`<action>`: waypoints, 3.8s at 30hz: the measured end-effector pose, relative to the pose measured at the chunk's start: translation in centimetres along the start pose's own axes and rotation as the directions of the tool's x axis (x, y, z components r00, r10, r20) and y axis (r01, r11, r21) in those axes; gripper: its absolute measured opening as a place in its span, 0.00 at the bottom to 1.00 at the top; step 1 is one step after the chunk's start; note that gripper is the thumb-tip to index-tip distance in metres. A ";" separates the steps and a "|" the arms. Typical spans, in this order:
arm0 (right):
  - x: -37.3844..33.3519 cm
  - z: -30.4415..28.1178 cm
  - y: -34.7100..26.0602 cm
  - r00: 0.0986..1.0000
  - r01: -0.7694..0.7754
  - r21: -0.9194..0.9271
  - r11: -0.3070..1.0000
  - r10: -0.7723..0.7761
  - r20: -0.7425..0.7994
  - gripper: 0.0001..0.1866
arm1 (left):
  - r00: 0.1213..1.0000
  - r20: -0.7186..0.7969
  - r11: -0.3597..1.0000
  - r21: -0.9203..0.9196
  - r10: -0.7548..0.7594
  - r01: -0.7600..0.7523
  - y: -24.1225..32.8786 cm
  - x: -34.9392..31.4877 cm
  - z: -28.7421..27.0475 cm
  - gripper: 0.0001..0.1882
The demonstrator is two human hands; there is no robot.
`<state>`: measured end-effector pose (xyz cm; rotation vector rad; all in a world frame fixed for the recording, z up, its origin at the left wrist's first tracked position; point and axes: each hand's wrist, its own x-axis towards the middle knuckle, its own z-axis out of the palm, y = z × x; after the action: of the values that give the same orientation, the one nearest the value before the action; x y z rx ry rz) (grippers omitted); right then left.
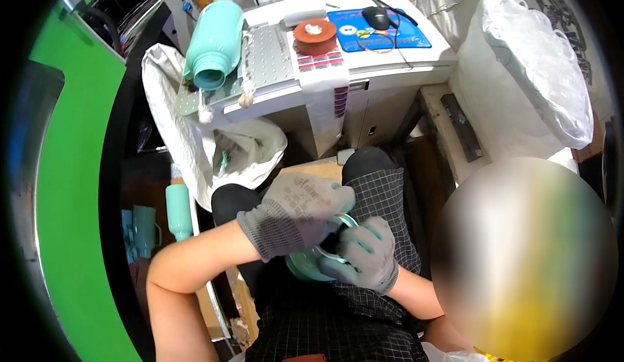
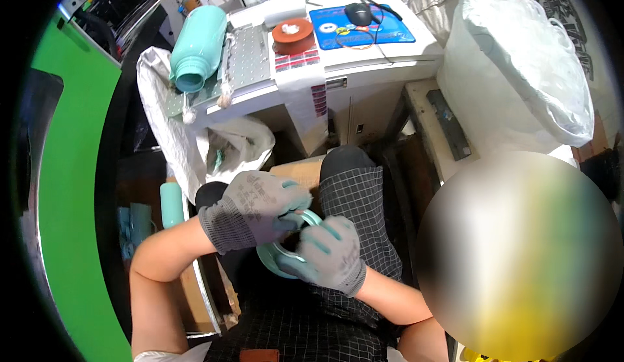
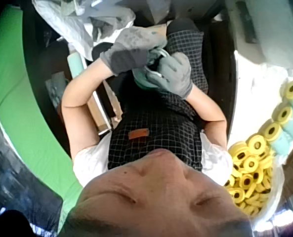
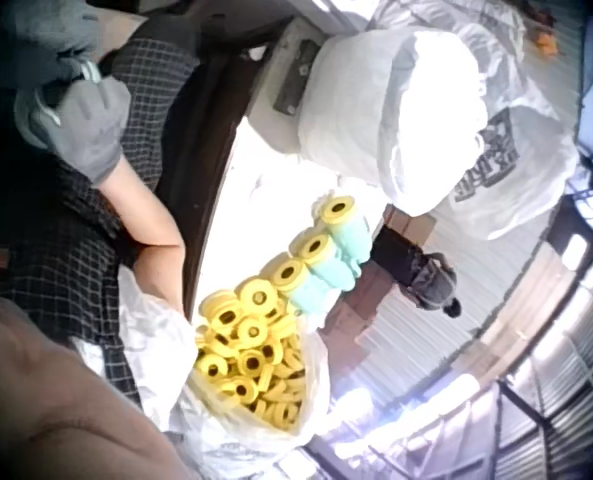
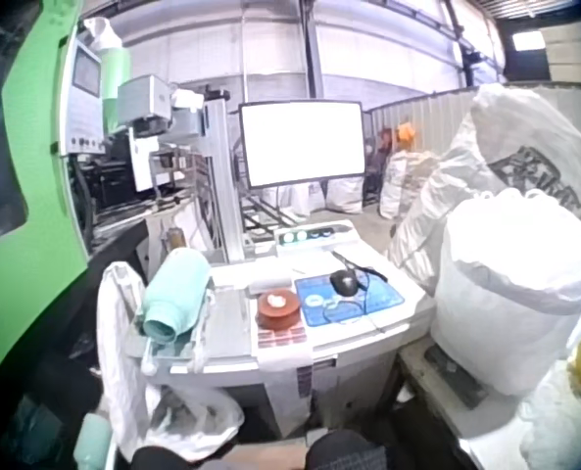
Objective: The person assembles teal plastic containers by inserting a clear plastic ring into the opening and screwing on a yellow lid. The person handles the containers one at a time, repeating the assembly process for multiple units.
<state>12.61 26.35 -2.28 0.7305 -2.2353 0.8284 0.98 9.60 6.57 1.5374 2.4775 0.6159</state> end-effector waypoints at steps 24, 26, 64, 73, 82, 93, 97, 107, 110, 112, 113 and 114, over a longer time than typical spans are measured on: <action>10.1 3.9 20.6 0.553 -0.610 0.791 0.052 0.743 0.377 0.35 | 0.856 -0.105 0.182 -0.983 -0.507 -0.013 -16.0 4.0 10.2 0.28; 11.5 3.3 22.3 0.500 -0.682 0.706 -0.190 0.583 0.640 0.23 | 0.834 -0.086 0.246 -0.967 -0.545 0.061 -15.4 4.3 8.9 0.25; 3.4 -1.5 15.3 0.341 -0.536 0.842 -0.069 0.894 0.291 0.19 | 0.659 -0.710 0.958 -0.282 -0.248 0.057 -5.7 1.0 7.7 0.08; -11.3 -9.3 -1.3 0.029 -0.816 0.293 -0.497 0.472 0.881 0.40 | 0.813 -0.578 0.865 -0.443 -0.075 -0.235 4.8 -3.0 13.2 0.13; -7.9 -4.5 -4.1 0.407 -0.865 0.485 0.127 0.744 0.530 0.58 | 0.423 -0.172 0.180 -0.983 -0.890 -0.024 1.2 -10.7 7.1 0.06; -11.0 -2.0 -4.2 0.494 -0.866 0.382 0.322 0.666 0.559 0.69 | 0.345 -0.010 0.091 -0.972 -0.939 0.217 -0.4 -14.2 9.2 0.12; -11.3 -1.8 -3.8 0.526 -0.847 0.383 0.368 0.685 0.504 0.68 | 0.263 -0.129 0.286 -0.607 -0.956 0.742 -1.6 -15.0 9.4 0.15; -6.9 -6.5 1.6 0.418 -0.490 0.865 -0.109 0.841 0.343 0.49 | 0.583 -0.809 0.736 0.353 -0.069 0.577 -12.5 -6.6 -4.1 0.42; -1.8 -8.0 2.8 0.538 -0.426 0.862 0.276 0.843 -0.004 0.48 | 0.776 -0.629 0.495 0.687 0.040 0.532 -20.6 -3.5 -7.0 0.41; 1.6 -7.5 3.7 0.630 -0.433 0.750 0.499 0.763 -0.145 0.48 | 0.850 -0.477 0.347 0.854 0.223 0.388 -27.0 -5.1 -7.6 0.38; 2.2 -7.6 4.4 0.629 -0.457 0.699 0.550 0.755 -0.183 0.48 | 0.839 -0.508 0.409 0.819 0.195 0.402 -26.4 -4.4 -8.1 0.37; 2.8 -7.8 5.1 0.629 -0.478 0.647 0.594 0.745 -0.220 0.48 | 0.829 -0.534 0.465 0.784 0.165 0.412 -23.7 -4.3 -8.8 0.36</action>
<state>10.23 34.47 2.58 -0.1390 -1.7738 1.8289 -19.54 -5.61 4.12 1.4744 3.6805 -0.5211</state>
